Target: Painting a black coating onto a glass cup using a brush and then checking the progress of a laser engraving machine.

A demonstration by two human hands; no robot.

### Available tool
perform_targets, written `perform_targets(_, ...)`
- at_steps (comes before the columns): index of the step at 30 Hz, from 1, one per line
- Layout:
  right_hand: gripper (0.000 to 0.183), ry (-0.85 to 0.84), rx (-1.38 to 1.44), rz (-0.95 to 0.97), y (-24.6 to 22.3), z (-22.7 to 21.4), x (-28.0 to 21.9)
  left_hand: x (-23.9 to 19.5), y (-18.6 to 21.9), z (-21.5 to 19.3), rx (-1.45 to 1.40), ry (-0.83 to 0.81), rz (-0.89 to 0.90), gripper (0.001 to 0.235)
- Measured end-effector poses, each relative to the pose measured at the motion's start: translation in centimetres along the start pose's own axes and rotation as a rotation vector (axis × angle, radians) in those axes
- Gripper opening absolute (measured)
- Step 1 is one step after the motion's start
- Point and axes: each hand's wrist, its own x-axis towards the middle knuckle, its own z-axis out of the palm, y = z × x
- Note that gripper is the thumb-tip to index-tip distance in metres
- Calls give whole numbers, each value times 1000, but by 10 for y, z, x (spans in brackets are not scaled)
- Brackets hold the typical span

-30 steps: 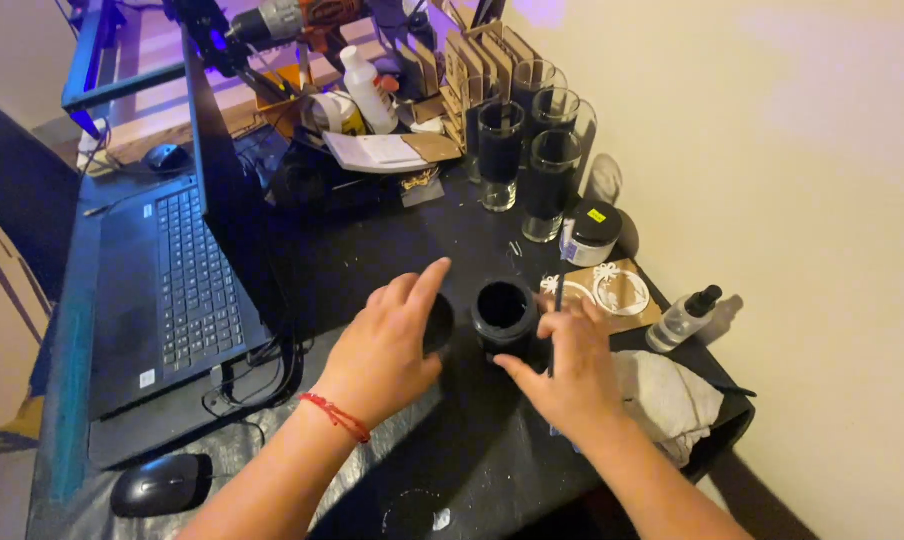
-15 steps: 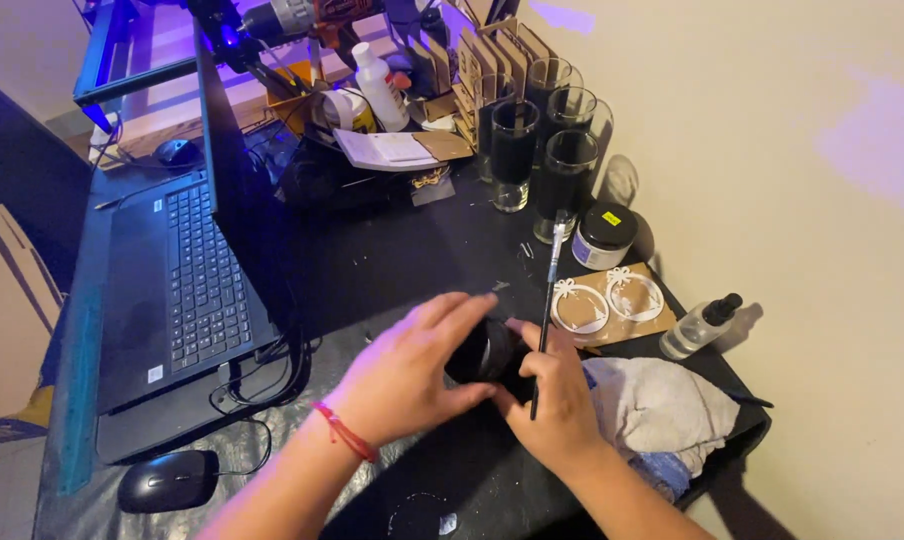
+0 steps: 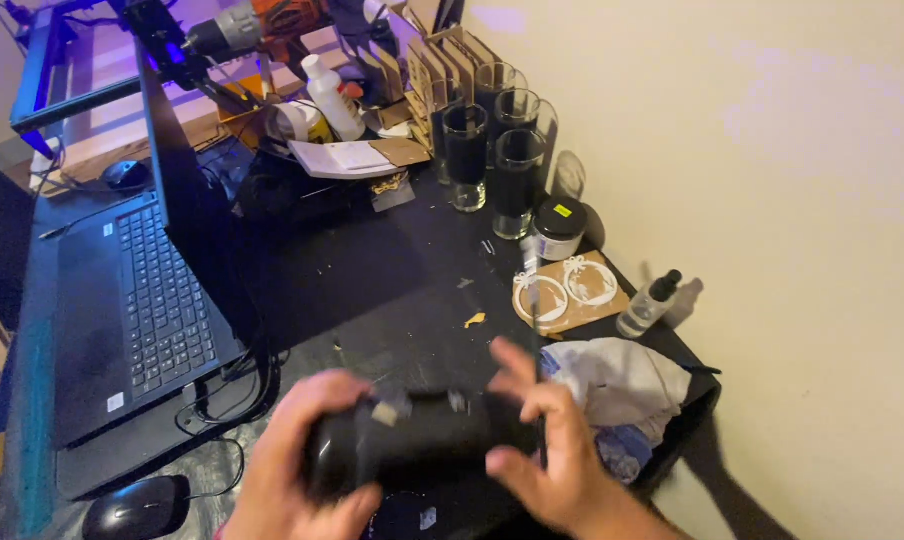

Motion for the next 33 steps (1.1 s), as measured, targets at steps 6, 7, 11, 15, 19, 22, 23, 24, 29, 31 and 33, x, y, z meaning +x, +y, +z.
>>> perform_targets(6, 28, 212, 911, 321, -62, 46, -23, -50, -32, 0, -64, 69, 327, 33)
perform_targets(7, 28, 213, 910, 316, -76, 49, -19, -56, -24, 7, -63, 69, 333, 33)
perform_targets(11, 25, 160, 292, 271, -114, 26, -24, -78, -46, 11, -441, 159, 18, 30)
perform_targets(15, 7, -239, -91, -191, -129, 2, -3, -63, 24, 12, -194, 155, -523, 58)
perform_targets(19, 11, -262, 3, -222, -93, 19, -21, -72, -54, 8, -305, -4, -201, 79)
perform_targets(22, 27, 233, 443, -138, -78, 49, -28, -56, -88, 13, 355, -577, -1414, 55)
perform_targets(23, 29, 143, 727, 20, -73, 50, -30, -58, -88, 13, 287, -502, -1400, 53)
perform_targets(24, 32, 49, 1008, 181, -68, 51, -31, -60, -88, 13, 219, -427, -1383, 52)
perform_targets(29, 42, -193, 1164, 181, -56, 39, -17, -84, -74, 13, -93, -93, -1272, 49)
perform_targets(31, 44, -138, 1108, 91, -56, 45, -15, -95, -69, 13, -192, 18, -1230, 49)
perform_targets(33, 34, 138, 1035, -163, -56, 57, -17, -104, -66, 11, -382, 250, -1132, 52)
